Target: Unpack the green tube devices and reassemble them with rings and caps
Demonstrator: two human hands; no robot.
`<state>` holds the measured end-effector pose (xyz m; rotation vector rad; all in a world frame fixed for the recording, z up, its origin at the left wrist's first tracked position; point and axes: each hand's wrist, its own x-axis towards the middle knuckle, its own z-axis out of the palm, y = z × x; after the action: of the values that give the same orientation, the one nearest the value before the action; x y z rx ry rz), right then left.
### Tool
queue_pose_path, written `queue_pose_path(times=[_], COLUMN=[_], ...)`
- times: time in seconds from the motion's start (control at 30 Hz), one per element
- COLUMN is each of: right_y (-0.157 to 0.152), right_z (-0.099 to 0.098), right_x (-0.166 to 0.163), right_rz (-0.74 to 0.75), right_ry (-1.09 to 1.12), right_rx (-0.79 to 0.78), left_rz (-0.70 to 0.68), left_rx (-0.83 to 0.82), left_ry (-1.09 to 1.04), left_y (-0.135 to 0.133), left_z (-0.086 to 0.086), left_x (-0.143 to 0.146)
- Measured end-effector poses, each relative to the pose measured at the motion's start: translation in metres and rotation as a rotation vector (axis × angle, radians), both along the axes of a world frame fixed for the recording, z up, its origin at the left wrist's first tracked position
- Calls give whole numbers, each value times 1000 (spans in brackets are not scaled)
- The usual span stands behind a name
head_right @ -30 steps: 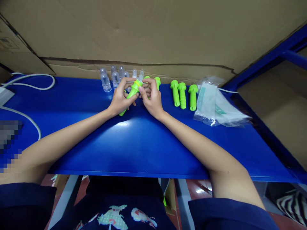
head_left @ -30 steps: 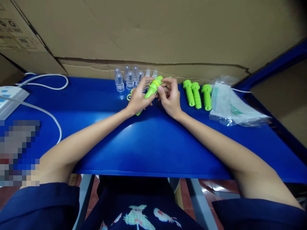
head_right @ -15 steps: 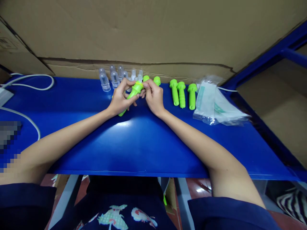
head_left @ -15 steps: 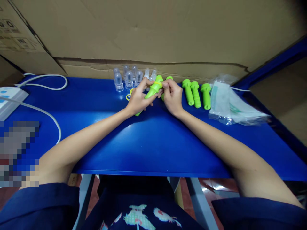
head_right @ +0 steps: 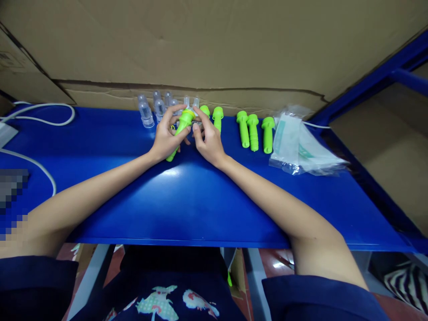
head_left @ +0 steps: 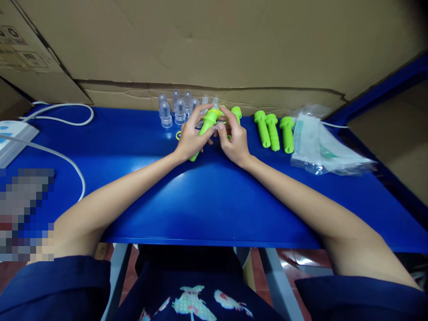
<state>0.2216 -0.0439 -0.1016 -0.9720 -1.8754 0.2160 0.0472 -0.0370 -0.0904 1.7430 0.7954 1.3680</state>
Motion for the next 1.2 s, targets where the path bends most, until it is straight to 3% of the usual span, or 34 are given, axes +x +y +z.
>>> queue_pose_path(times=[0.27,0.43,0.6,0.83,1.2], right_y=[0,-3,-1,-3,-5], right_z=[2,-5,-12,-9,-7], right_x=[4,-2,-2,-4,-2], right_rz=[-79,-2,59,25,38], right_ry=[-164,-239,-168,-194,-196], right_rx=[117,141,139,71,104], left_rz=[18,56,57,93,69], left_rx=[16,5,42,72,58], left_ry=[-31,-34,-34,-52,-102], left_y=[10,15,16,14,13], left_z=[-13,-14,-15,-15,-14], left_x=[0,-3,-3,-1,1])
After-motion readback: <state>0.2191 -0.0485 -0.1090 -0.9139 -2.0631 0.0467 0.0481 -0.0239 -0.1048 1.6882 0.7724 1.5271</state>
